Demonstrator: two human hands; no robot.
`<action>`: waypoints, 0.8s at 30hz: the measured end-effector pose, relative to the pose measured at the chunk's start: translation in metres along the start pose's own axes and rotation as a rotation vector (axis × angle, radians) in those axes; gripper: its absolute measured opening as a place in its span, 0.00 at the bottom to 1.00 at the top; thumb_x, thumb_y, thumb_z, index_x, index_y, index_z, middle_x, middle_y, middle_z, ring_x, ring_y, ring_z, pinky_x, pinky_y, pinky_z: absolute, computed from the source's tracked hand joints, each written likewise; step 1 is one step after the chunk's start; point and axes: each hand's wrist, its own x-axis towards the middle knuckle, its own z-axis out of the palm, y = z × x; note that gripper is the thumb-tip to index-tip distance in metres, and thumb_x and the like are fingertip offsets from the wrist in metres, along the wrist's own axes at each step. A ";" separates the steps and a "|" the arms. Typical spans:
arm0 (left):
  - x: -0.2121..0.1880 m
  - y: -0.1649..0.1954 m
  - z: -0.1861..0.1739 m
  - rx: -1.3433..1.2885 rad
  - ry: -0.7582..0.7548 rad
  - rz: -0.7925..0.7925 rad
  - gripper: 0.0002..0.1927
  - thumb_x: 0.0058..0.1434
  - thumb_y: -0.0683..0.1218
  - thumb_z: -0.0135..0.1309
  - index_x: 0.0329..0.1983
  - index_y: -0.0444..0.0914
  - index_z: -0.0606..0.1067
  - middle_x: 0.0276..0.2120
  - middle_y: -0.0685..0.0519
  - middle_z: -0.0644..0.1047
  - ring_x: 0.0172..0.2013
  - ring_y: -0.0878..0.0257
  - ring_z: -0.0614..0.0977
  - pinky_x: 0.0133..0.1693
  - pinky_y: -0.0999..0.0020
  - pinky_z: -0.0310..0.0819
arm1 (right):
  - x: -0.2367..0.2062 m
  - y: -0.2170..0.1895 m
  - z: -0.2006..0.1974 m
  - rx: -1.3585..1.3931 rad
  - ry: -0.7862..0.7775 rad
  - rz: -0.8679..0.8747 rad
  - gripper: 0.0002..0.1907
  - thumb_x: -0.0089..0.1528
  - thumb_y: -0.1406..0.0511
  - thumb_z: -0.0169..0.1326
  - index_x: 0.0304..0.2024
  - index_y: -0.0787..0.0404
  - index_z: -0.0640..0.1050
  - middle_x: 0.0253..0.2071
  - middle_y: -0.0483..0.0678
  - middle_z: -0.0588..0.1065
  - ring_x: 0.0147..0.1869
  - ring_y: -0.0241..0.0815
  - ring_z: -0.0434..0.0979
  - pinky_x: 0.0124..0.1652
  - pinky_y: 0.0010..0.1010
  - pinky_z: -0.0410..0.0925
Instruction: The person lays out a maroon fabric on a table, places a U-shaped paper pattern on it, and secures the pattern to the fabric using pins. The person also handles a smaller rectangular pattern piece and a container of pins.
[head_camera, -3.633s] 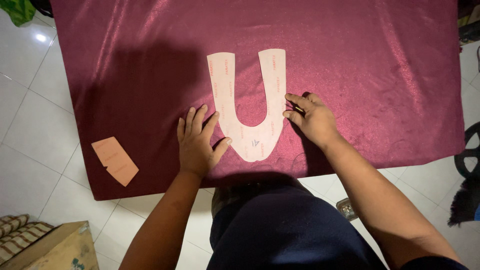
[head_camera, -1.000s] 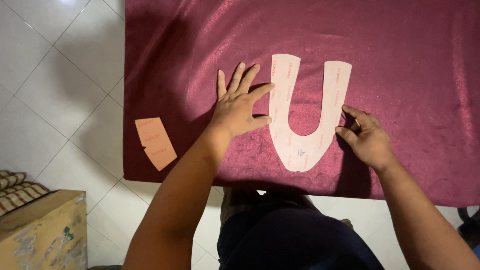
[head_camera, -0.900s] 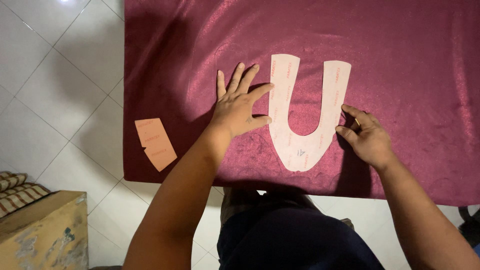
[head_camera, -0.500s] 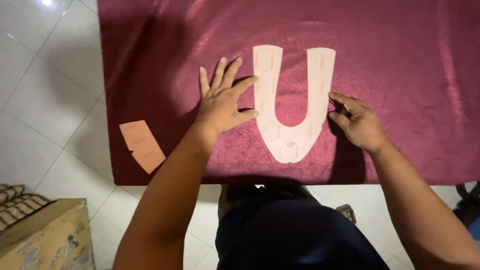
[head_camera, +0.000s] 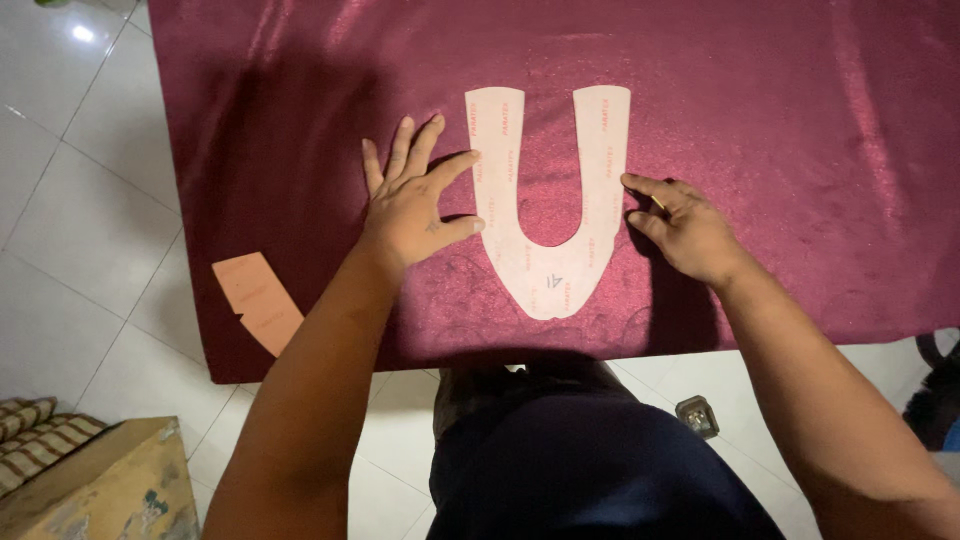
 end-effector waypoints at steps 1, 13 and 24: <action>0.000 0.000 0.001 0.000 0.006 0.002 0.43 0.49 0.66 0.66 0.69 0.56 0.68 0.77 0.49 0.46 0.76 0.48 0.36 0.68 0.32 0.16 | 0.000 0.001 -0.001 0.000 0.006 -0.019 0.25 0.65 0.62 0.59 0.66 0.43 0.74 0.44 0.45 0.73 0.47 0.40 0.73 0.51 0.36 0.68; -0.010 0.016 0.022 -0.088 0.187 0.064 0.40 0.55 0.56 0.64 0.71 0.44 0.68 0.76 0.44 0.55 0.76 0.40 0.46 0.67 0.25 0.21 | 0.000 0.012 -0.002 0.048 -0.019 0.004 0.31 0.59 0.60 0.65 0.65 0.40 0.74 0.39 0.44 0.73 0.41 0.39 0.74 0.45 0.32 0.71; -0.014 0.025 0.009 -0.055 0.193 0.006 0.36 0.57 0.56 0.62 0.68 0.42 0.69 0.74 0.44 0.55 0.75 0.44 0.47 0.67 0.30 0.25 | -0.001 -0.005 -0.003 -0.031 -0.003 -0.057 0.35 0.57 0.51 0.64 0.67 0.46 0.72 0.49 0.51 0.75 0.51 0.47 0.77 0.50 0.39 0.72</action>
